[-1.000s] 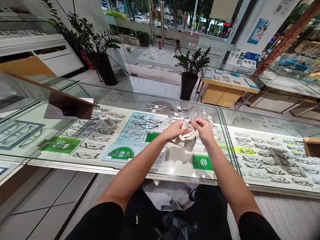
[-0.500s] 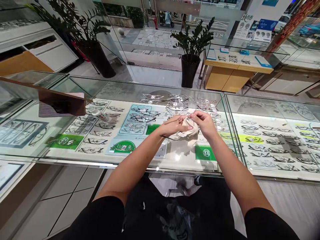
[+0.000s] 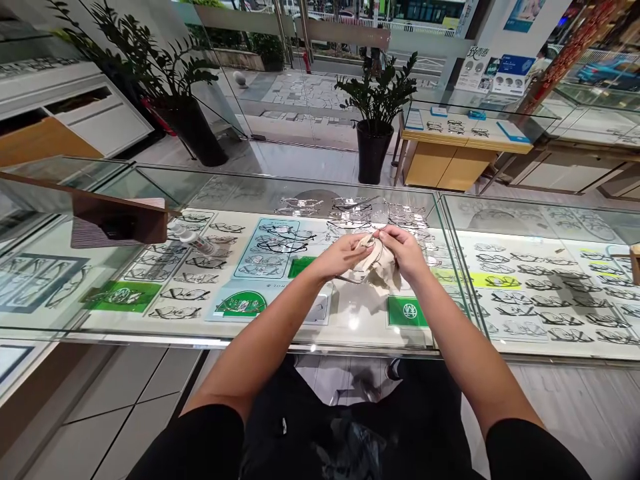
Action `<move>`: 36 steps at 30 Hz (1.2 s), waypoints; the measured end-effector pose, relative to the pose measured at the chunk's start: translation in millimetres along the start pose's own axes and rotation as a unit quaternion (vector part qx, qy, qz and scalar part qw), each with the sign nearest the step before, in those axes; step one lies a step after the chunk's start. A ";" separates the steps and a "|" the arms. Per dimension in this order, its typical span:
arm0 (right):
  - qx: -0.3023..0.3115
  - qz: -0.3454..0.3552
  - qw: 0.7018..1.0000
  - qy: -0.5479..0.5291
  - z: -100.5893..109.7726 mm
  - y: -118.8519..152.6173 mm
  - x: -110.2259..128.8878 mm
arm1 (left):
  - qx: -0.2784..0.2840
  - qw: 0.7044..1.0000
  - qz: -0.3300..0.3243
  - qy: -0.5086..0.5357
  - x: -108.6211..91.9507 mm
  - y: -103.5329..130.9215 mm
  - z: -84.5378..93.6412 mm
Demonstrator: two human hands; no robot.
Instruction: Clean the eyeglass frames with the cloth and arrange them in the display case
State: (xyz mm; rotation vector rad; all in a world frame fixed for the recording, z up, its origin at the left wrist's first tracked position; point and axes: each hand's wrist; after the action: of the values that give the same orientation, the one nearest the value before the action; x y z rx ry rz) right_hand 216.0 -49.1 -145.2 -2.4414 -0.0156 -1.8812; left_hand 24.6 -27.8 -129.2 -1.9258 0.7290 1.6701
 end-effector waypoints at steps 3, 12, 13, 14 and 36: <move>-0.017 -0.008 1.000 0.008 -2.7 -0.2 -2.4 | -0.019 1.000 0.004 0.015 0.4 -1.6 -0.4; -0.019 0.026 0.999 0.033 -1.8 -4.1 -6.1 | -0.135 0.990 0.008 -0.028 15.2 -10.8 -0.3; -0.022 0.029 0.999 0.028 -0.3 -5.1 -6.5 | -0.133 0.991 0.008 -0.024 15.7 -11.4 0.4; -0.026 0.031 0.999 0.024 1.2 -6.1 -7.0 | -0.126 0.992 0.009 -0.011 15.5 -11.7 0.9; -0.053 0.039 0.997 0.032 -8.0 1.0 -7.1 | -0.061 0.993 0.046 0.091 9.7 -6.6 -4.8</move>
State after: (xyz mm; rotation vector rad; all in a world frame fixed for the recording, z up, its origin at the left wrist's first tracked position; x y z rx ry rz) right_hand 206.5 -50.3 -150.0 -2.4081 0.1848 -1.9738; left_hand 33.6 -26.9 -138.1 -2.1820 0.8123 1.6410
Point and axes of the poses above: each hand's wrist, its own y-axis away from the middle knuckle, its own z-axis out of the back of the hand, x = y × z, and after that the axes turned 1 degree about y, right-handed
